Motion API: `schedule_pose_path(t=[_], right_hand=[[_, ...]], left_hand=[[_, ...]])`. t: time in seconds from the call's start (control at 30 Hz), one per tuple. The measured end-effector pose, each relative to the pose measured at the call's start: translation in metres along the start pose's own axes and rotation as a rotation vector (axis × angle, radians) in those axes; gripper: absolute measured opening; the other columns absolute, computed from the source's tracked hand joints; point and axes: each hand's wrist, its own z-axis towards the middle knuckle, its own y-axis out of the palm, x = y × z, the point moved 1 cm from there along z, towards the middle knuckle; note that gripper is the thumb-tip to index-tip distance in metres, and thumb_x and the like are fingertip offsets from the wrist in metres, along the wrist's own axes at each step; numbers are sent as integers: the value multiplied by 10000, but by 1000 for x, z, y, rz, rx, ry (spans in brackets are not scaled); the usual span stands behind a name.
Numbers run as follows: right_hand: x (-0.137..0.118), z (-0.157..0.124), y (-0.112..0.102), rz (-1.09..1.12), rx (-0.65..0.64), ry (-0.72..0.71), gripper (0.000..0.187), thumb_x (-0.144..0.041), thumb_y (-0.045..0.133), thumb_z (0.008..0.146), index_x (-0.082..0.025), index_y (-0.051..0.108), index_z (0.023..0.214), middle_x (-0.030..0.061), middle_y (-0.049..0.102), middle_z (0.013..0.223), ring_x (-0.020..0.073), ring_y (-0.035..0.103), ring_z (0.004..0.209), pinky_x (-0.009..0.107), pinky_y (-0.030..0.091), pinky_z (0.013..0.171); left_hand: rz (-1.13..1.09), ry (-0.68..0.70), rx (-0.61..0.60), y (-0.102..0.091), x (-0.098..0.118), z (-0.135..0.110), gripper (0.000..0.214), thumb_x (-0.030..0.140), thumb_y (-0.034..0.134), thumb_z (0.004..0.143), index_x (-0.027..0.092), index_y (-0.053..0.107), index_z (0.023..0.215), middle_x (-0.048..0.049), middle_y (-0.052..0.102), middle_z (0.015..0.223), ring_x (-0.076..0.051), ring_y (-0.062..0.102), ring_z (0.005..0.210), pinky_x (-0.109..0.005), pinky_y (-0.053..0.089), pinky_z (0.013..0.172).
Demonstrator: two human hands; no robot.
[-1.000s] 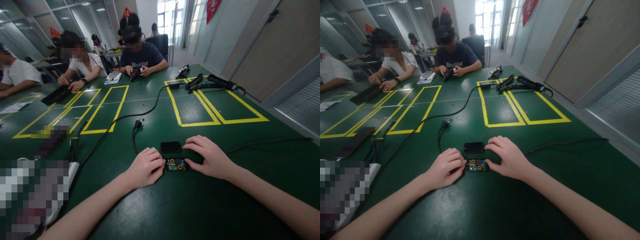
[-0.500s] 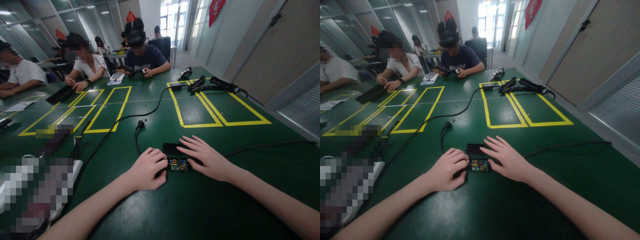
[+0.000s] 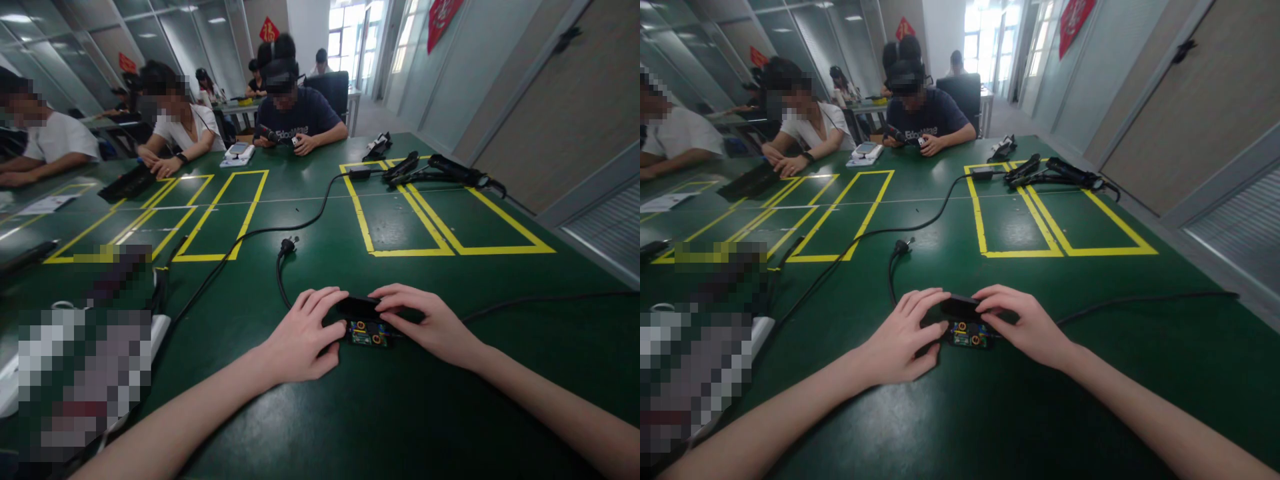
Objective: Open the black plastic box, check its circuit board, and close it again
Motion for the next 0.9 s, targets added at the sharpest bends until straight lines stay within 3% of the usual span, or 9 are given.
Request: schedule_pose_path(t=[0.1,0.37,0.7,0.9], right_hand=[[-5,2,-1,108,50,83,167,-354,657,971,-220,721,895,103,767,1090,227,757,959,324,668,751],[-8,2,-3,221,101,216,317,-509,721,918,-204,691,838,120,764,1068,246,755,954,328,677,736],[-3,0,1,239,146,238,330,-533,744,895,-207,700,868,113,760,1056,250,752,970,338,681,744],[-5,0,2,226,170,266,367,-550,755,883,-206,754,1011,112,761,1018,255,755,948,343,689,726]], left_hand=[[-14,-11,2,0,0,0,181,142,577,860,175,677,1007,-209,521,1499,-360,469,1412,-548,454,1105],[-38,-10,33,3,-1,0,164,133,556,884,154,673,996,-205,566,1430,-319,555,1319,-482,506,1076],[-58,-35,134,8,-2,-4,159,166,562,941,159,693,1030,-173,641,1292,-268,653,1139,-430,564,964],[-59,-51,149,7,-2,-3,161,172,554,963,159,709,1004,-151,670,1200,-247,656,1066,-414,557,934]])
